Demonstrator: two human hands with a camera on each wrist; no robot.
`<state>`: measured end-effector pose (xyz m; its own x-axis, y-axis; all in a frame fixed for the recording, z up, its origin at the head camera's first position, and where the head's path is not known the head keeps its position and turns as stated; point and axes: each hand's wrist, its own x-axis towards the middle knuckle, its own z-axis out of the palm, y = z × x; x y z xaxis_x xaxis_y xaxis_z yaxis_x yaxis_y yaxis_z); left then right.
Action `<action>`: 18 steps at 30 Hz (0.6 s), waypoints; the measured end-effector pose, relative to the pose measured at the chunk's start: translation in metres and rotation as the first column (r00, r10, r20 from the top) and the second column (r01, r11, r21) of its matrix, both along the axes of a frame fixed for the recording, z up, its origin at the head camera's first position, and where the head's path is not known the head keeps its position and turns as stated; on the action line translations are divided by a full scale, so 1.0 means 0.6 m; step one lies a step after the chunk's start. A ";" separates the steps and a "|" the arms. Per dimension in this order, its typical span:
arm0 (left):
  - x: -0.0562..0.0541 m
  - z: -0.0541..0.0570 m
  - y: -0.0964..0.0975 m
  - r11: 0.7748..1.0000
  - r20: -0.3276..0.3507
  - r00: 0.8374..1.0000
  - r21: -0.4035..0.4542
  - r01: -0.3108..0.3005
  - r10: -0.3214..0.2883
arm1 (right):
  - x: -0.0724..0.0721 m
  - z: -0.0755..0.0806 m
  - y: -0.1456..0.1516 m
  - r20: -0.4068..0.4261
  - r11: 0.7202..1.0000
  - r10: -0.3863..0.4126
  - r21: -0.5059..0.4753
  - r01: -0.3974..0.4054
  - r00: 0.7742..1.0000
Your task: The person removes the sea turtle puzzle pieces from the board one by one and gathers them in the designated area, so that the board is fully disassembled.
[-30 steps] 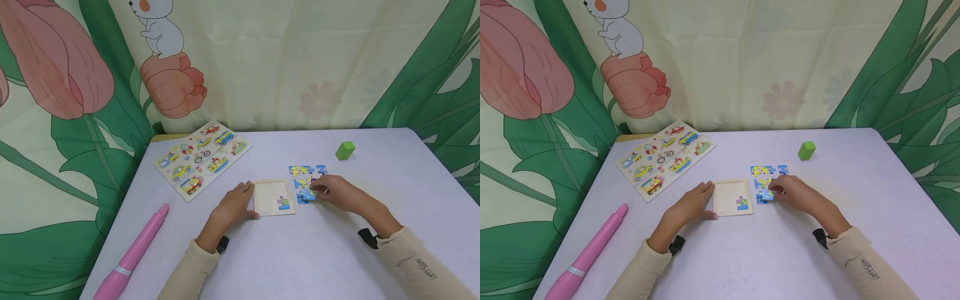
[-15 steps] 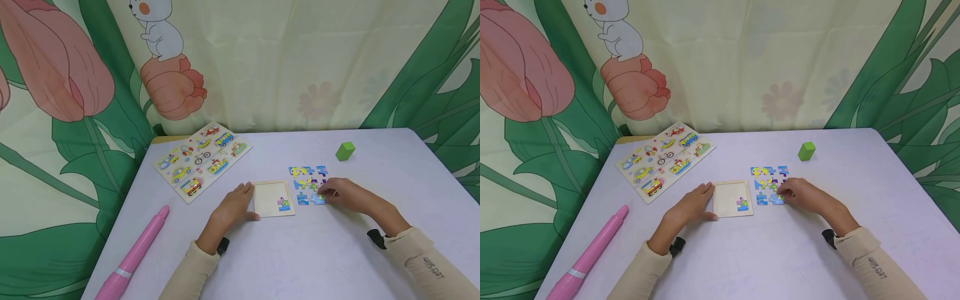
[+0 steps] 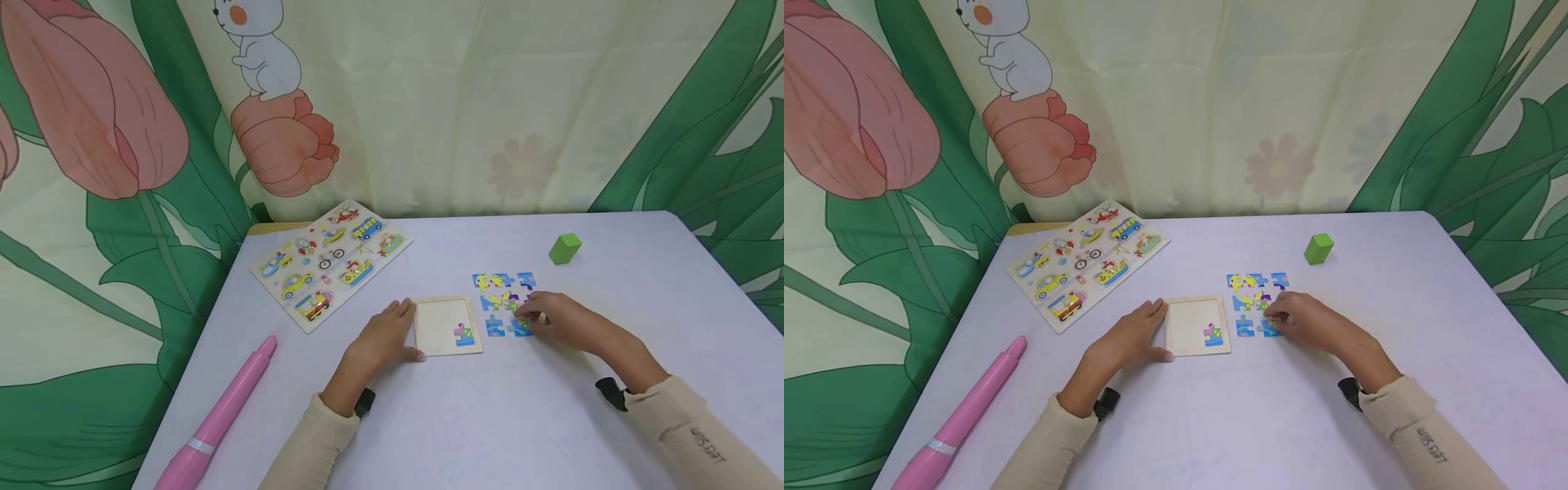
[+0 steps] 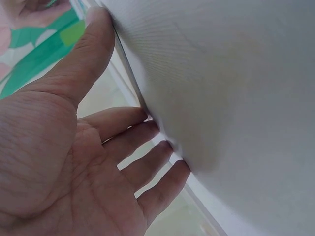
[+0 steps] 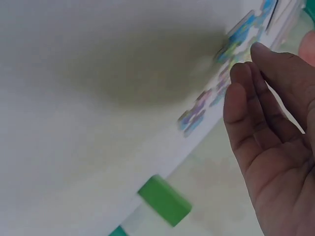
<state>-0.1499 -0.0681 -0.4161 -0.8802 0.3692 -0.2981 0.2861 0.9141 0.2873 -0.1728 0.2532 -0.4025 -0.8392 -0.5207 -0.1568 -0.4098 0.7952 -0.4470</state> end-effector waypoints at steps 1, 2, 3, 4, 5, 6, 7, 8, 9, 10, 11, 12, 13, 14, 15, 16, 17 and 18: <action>0.000 0.000 0.001 1.000 -0.001 1.000 -0.001 0.000 0.000 | 0.001 0.003 -0.008 -0.005 1.000 0.012 -0.010 -0.012 1.000; 0.000 0.000 0.001 1.000 -0.002 1.000 0.000 -0.001 0.001 | 0.003 0.005 -0.017 -0.005 0.999 0.025 -0.024 -0.025 1.000; -0.001 0.000 0.001 1.000 -0.003 1.000 -0.001 -0.001 0.001 | 0.004 0.007 -0.027 -0.003 0.998 0.040 -0.040 -0.040 0.999; -0.001 0.000 0.001 1.000 -0.004 1.000 -0.001 -0.002 0.002 | 0.006 0.006 -0.038 -0.002 0.996 0.060 -0.058 -0.060 0.998; -0.001 -0.001 0.001 1.000 -0.003 1.000 -0.003 -0.003 0.003 | 0.007 0.006 -0.050 -0.009 0.994 0.083 -0.076 -0.084 0.996; -0.001 -0.001 0.001 1.000 -0.005 1.000 -0.004 -0.002 0.002 | 0.008 0.004 -0.061 -0.013 0.991 0.100 -0.091 -0.101 0.995; -0.001 -0.001 0.001 1.000 -0.005 1.000 -0.002 -0.003 0.003 | 0.009 0.003 -0.073 -0.020 0.988 0.113 -0.100 -0.114 0.993; 0.000 -0.002 0.001 1.000 -0.005 1.000 -0.003 -0.001 0.001 | 0.010 0.000 -0.083 -0.022 0.987 0.121 -0.103 -0.122 0.992; 0.000 -0.002 0.001 1.000 -0.005 1.000 -0.003 -0.001 0.001 | 0.010 -0.003 -0.092 -0.028 0.986 0.126 -0.106 -0.128 0.992; -0.001 -0.002 0.001 1.000 -0.005 1.000 0.001 -0.002 0.002 | 0.009 -0.006 -0.101 -0.033 0.986 0.126 -0.107 -0.129 0.992; -0.001 -0.002 0.001 1.000 -0.004 1.000 0.000 -0.001 0.001 | 0.009 -0.009 -0.108 -0.033 0.987 0.121 -0.105 -0.124 0.992; -0.001 -0.001 0.002 1.000 -0.002 1.000 0.000 0.000 0.000 | 0.009 -0.012 -0.115 -0.028 0.988 0.114 -0.102 -0.116 0.993; -0.002 -0.001 0.002 1.000 0.002 1.000 0.001 0.000 0.000 | 0.008 -0.014 -0.121 -0.026 0.989 0.109 -0.097 -0.111 0.994; -0.002 -0.001 0.002 1.000 0.005 1.000 -0.002 0.001 -0.001 | 0.007 -0.017 -0.125 -0.021 0.990 0.104 -0.092 -0.105 0.994; -0.002 -0.001 0.002 1.000 0.008 1.000 -0.004 0.000 0.000 | 0.007 -0.019 -0.128 -0.018 0.991 0.100 -0.087 -0.101 0.995; -0.002 0.000 0.002 1.000 0.010 1.000 -0.006 0.000 0.000 | 0.006 -0.020 -0.131 -0.013 0.992 0.095 -0.082 -0.096 0.995; -0.002 0.000 0.002 1.000 0.010 1.000 -0.012 0.002 -0.002 | 0.006 -0.021 -0.134 -0.011 0.992 0.094 -0.078 -0.095 0.996; -0.002 0.001 0.002 1.000 0.010 1.000 -0.016 0.003 -0.003 | 0.006 -0.022 -0.136 -0.012 0.992 0.097 -0.076 -0.097 0.995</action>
